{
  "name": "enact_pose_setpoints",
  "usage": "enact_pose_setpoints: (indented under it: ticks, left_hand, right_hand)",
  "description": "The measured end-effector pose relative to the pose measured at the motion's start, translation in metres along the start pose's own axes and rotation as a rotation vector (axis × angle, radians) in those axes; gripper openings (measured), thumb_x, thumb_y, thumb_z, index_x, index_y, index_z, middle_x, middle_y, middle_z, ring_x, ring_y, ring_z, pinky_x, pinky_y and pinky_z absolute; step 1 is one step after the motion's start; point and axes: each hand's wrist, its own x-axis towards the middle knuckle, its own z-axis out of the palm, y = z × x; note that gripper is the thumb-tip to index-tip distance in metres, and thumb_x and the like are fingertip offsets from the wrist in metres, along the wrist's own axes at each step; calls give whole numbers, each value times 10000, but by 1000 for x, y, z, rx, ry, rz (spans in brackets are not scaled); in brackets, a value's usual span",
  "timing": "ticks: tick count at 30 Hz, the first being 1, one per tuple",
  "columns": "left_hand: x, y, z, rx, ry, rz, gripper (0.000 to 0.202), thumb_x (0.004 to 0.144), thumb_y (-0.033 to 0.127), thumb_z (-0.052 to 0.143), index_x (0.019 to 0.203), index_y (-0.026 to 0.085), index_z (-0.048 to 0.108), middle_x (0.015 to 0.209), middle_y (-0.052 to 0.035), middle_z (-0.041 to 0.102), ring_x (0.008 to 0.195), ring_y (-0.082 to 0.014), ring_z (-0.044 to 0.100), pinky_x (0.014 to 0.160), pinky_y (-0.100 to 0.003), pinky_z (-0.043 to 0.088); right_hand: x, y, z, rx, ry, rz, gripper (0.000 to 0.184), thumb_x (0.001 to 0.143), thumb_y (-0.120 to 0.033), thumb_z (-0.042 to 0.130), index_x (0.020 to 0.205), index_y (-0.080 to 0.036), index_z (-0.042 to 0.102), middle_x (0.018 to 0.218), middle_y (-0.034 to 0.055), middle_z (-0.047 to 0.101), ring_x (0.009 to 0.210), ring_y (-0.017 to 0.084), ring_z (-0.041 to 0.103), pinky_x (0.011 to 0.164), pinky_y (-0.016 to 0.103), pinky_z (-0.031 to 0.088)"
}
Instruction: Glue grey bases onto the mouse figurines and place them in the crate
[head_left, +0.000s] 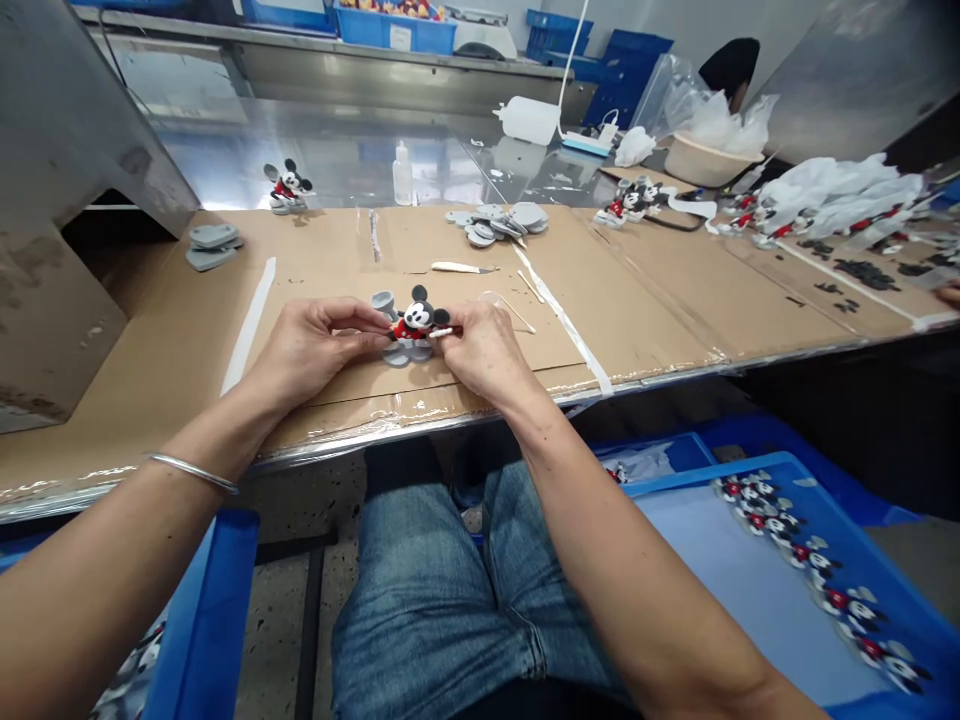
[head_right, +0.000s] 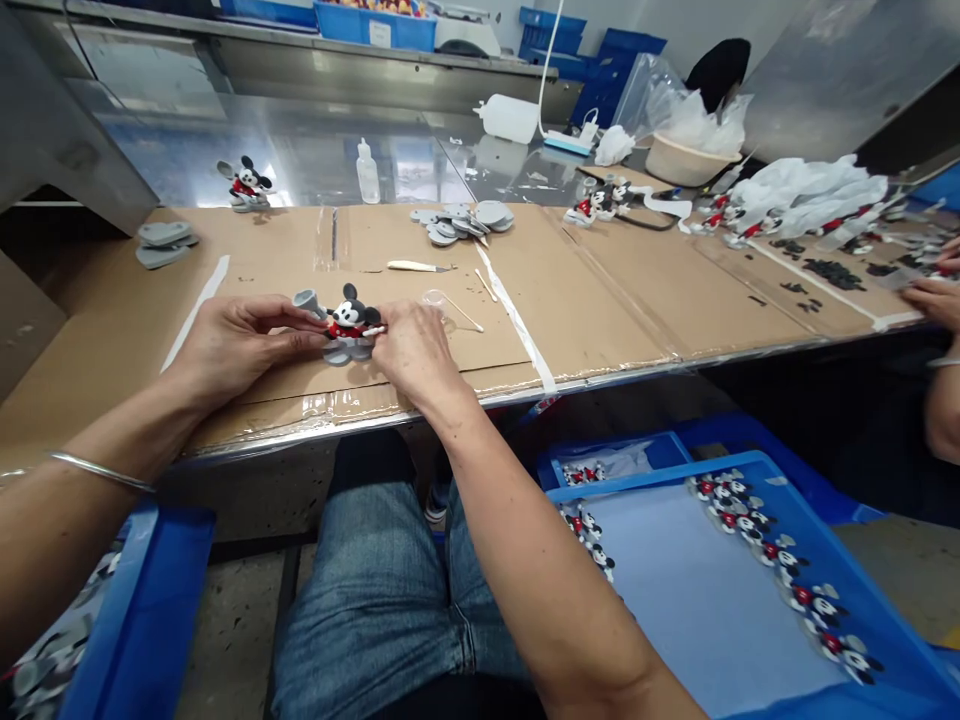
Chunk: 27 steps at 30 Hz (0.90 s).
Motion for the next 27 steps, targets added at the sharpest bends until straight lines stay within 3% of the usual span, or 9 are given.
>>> enact_pose_setpoints:
  ticks: [15,22,27]
  left_hand:
    - [3,-7,-4,132,-100,218,96,758,205,740,846,237,718,861,16,719,837,-158,640,828,-310,465]
    - [6,0,-9,55,-123,57,142,704,263,794,824,236,722,824,2,697,796,-162,622,824,-322,481]
    - [11,8,-9,123,-122,6,161,666,280,824,783,225,729,775,11,711,729,-154,621,751,-302,503]
  right_hand:
    - [0,4,6,55,19,35,257,694,-35,492,731,-171,706,691,51,687,690,168,615,594,260,370]
    - [1,7,6,118,-9,-12,249,685,-32,485,740,-168,687,696,61,689,694,176,624,585,267,373]
    - [2,8,6,131,8,-32,221,707,-40,495,746,-157,678,724,81,698,716,194,646,573,268,369]
